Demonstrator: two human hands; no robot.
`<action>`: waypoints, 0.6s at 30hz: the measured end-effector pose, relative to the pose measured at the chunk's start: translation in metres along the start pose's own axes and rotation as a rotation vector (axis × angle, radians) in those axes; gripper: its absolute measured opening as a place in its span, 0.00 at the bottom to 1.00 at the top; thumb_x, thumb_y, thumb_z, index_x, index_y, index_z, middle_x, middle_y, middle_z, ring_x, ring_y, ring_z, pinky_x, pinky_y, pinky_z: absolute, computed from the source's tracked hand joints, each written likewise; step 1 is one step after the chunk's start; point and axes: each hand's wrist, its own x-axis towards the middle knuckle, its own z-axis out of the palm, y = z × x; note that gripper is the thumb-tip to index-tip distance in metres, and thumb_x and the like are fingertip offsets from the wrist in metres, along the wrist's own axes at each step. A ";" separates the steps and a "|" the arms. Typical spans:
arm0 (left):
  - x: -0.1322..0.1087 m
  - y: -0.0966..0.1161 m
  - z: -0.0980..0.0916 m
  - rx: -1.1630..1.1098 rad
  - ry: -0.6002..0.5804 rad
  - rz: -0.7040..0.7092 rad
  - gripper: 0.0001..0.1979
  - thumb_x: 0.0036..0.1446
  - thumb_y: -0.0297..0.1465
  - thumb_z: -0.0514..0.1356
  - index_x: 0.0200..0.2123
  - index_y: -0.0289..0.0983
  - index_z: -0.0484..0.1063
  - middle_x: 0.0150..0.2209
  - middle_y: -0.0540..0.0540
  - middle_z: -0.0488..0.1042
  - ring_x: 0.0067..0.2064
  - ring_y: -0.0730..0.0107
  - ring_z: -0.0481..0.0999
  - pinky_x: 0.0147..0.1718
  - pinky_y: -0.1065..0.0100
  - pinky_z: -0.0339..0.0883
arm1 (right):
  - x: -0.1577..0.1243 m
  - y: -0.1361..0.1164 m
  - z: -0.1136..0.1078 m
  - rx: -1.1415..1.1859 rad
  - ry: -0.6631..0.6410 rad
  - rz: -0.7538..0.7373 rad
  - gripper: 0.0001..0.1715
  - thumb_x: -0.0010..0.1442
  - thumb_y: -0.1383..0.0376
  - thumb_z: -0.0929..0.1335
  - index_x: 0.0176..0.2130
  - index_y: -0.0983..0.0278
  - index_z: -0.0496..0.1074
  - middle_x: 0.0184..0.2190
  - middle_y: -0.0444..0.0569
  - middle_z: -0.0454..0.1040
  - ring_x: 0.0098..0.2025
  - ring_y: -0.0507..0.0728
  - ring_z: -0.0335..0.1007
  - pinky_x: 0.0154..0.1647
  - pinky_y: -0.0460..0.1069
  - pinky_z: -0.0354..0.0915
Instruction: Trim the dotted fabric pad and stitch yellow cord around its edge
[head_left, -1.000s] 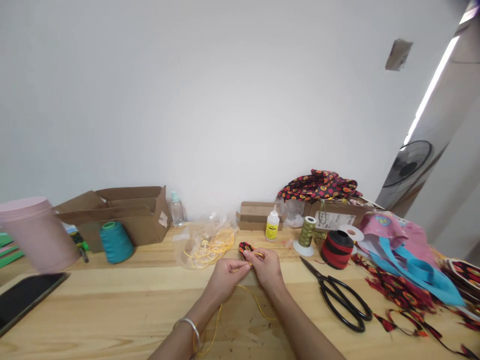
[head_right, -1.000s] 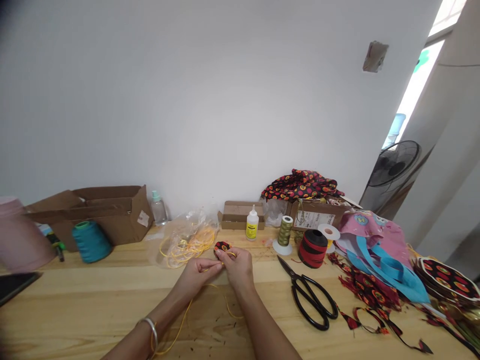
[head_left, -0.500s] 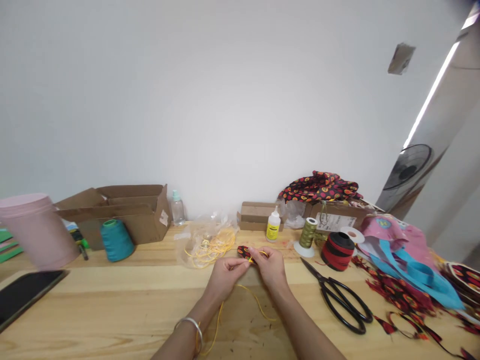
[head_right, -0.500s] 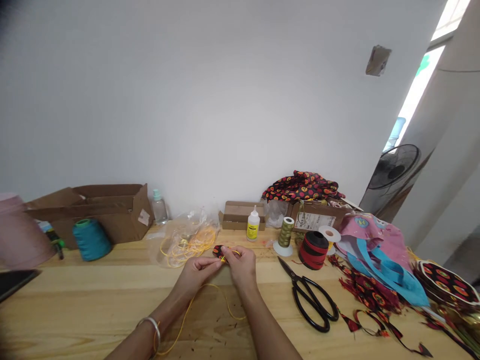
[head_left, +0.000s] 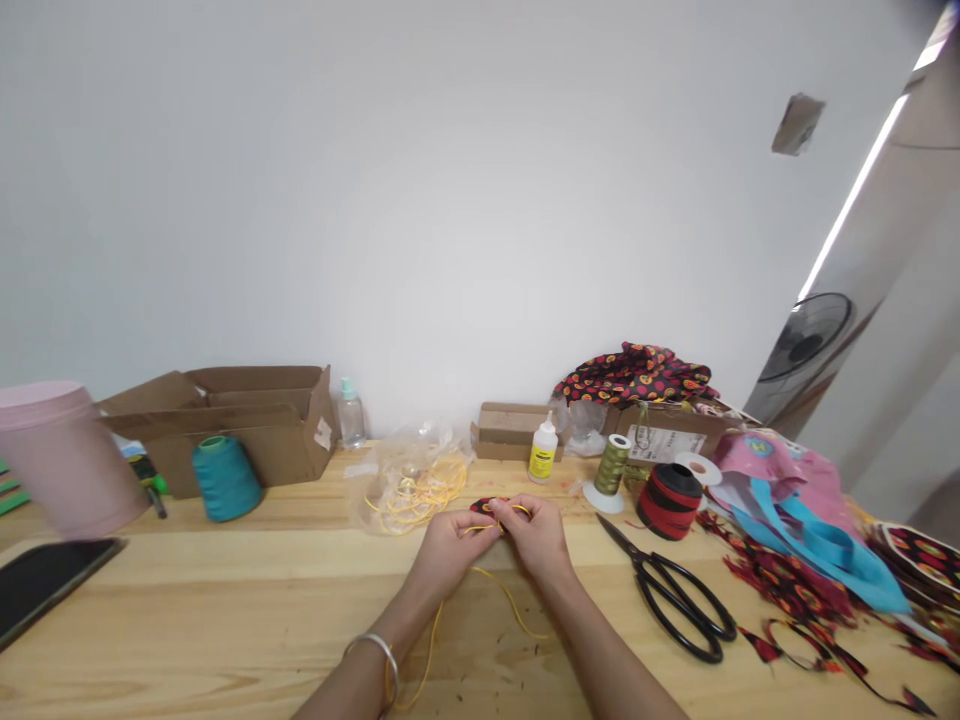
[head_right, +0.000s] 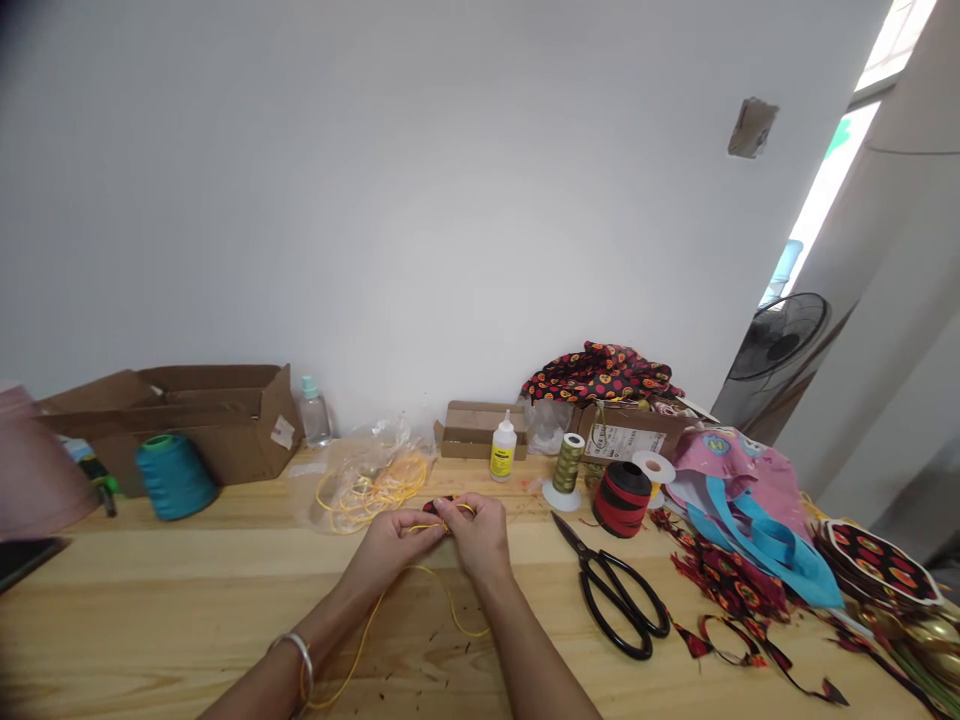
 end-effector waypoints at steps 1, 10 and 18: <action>0.000 -0.001 0.000 0.007 0.010 -0.009 0.10 0.38 0.33 0.63 0.24 0.31 0.76 0.20 0.48 0.74 0.23 0.72 0.68 0.24 0.73 0.58 | 0.000 0.001 0.000 -0.004 0.004 0.001 0.13 0.42 0.60 0.68 0.16 0.68 0.70 0.14 0.44 0.70 0.17 0.49 0.60 0.18 0.43 0.56; -0.001 -0.001 -0.008 -0.006 -0.048 -0.042 0.10 0.40 0.34 0.62 0.24 0.32 0.76 0.22 0.47 0.75 0.24 0.71 0.69 0.26 0.72 0.59 | 0.003 0.006 0.002 -0.060 -0.004 -0.013 0.14 0.42 0.59 0.68 0.18 0.68 0.71 0.14 0.44 0.70 0.17 0.49 0.60 0.17 0.43 0.55; 0.003 -0.008 -0.012 0.112 0.070 -0.004 0.06 0.40 0.30 0.58 0.19 0.33 0.73 0.15 0.54 0.68 0.18 0.77 0.61 0.20 0.75 0.53 | 0.002 0.005 0.004 -0.153 -0.017 -0.046 0.15 0.44 0.60 0.67 0.15 0.68 0.70 0.12 0.41 0.64 0.16 0.48 0.55 0.17 0.42 0.51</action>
